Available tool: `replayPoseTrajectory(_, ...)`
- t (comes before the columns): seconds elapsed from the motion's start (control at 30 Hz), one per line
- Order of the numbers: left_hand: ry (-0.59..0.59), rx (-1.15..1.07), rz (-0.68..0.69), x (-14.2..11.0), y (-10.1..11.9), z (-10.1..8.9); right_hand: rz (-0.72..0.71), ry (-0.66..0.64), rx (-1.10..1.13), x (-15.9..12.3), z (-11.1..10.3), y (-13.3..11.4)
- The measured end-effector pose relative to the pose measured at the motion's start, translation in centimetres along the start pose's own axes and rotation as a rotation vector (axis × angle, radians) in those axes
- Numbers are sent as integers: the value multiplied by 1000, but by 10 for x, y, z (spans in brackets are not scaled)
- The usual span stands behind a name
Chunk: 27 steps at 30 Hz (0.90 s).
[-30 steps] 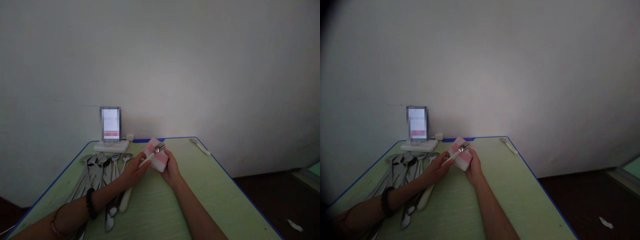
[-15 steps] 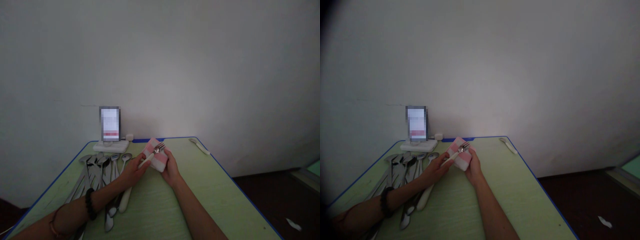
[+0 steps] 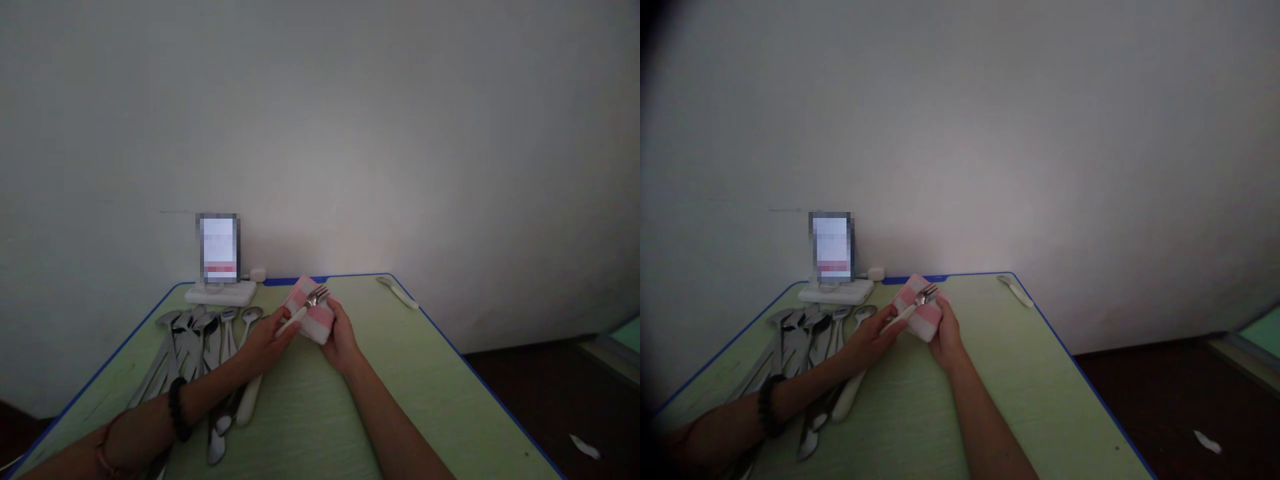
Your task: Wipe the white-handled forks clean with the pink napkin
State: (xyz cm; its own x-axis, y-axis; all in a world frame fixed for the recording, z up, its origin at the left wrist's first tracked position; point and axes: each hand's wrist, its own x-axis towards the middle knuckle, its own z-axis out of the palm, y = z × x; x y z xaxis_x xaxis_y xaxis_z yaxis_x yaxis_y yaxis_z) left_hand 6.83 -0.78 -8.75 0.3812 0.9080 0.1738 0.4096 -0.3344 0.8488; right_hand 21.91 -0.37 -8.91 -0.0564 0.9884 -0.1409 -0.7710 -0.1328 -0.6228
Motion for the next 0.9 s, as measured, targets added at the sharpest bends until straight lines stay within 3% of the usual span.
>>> replayPoseTrajectory(0.57, -24, -38, -3, 0, 0, 0, 6, -10, 2, 1, 1, 1)
replayPoseTrajectory(0.9, -12, 69, 27, 0, 3, -1, -13, -12, 15, -1, 3, -1)
